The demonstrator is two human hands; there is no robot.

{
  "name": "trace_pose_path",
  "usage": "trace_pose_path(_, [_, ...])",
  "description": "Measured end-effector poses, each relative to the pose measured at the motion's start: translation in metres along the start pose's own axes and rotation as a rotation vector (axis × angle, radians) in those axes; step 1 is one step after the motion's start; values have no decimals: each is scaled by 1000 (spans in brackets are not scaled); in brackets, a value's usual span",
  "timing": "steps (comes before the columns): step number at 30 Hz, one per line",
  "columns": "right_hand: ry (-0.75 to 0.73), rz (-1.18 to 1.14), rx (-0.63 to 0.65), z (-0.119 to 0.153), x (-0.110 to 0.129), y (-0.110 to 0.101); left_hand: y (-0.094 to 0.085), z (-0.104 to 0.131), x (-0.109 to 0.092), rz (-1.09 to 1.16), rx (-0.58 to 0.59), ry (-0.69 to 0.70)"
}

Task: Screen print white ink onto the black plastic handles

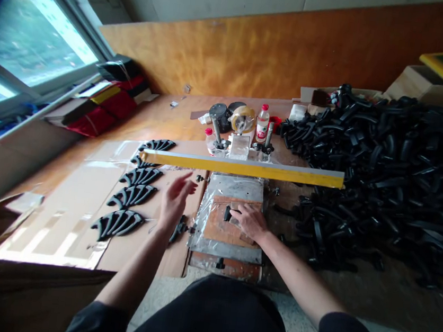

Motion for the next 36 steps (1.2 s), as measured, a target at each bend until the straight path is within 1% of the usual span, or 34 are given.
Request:
trace_pose_path(1, [-8,9,0,0,1,0,0,-10,-15,80,-1,32])
trace_pose_path(3, [-8,-2,-10,5,2,-1,6,-22,-38,206,72,64])
trace_pose_path(5, [40,-67,-43,14,-5,-6,13,-24,-48,279,163,43])
trace_pose_path(6, [115,-119,-90,21,-16,-12,13,-21,-47,296,178,21])
trace_pose_path(8, [331,-217,-227,40,-51,-30,7,-9,-35,302,180,-45])
trace_pose_path(9, [440,-246,-298,51,-71,-40,3,-1,-24,289,194,-96])
trace_pose_path(11, [604,-252,-404,67,-107,-62,-1,20,7,226,254,-228])
trace_pose_path(12, [642,-238,-442,69,-119,-73,-2,30,25,182,294,-295])
trace_pose_path(13, [646,-226,-477,66,-125,-83,-1,40,44,134,325,-350])
trace_pose_path(14, [624,-221,-513,57,-126,-92,-1,48,62,85,340,-387])
trace_pose_path(15, [569,-215,-540,44,-121,-99,1,53,79,42,344,-409])
trace_pose_path(16, [490,-202,-547,27,-111,-104,3,57,95,1,338,-420])
trace_pose_path(17, [399,-182,-524,7,-97,-106,6,59,109,-41,325,-424])
trace_pose_path(18, [323,-157,-470,-13,-83,-105,8,59,121,-86,310,-422])
trace_pose_path(19, [280,-131,-395,-30,-71,-100,11,58,131,-130,298,-417])
trace_pose_path(21, [263,-108,-192,-54,-53,-83,15,55,143,-195,291,-404])
trace_pose_path(22, [273,-104,-91,-59,-46,-72,16,54,146,-216,295,-397])
trace_pose_path(23, [277,-94,-9,-60,-39,-63,17,53,147,-230,299,-394])
trace_pose_path(24, [270,-74,45,-57,-32,-55,17,53,148,-239,303,-394])
trace_pose_path(26, [192,-20,85,-44,-14,-46,16,53,149,-250,307,-399])
trace_pose_path(29, [-48,-6,105,-18,17,-42,16,54,150,-265,315,-403])
trace_pose_path(31, [-199,-55,127,-6,30,-45,16,54,151,-276,319,-400])
trace_pose_path(33, [-267,-118,137,-4,30,-50,16,54,152,-287,321,-393])
trace_pose_path(34, [-259,-138,125,-6,27,-52,15,54,153,-292,320,-390])
trace_pose_path(36, [-179,-128,59,-13,19,-55,15,53,153,-293,319,-389])
Point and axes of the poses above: each hand's wrist, its own z-axis away from the middle knuckle, its own y-axis out of the palm, x = y × z, the point moved 7 cm from there along -z, towards the middle knuckle, and after that the axes turned 9 degrees about -y, right-handed, at the moved point
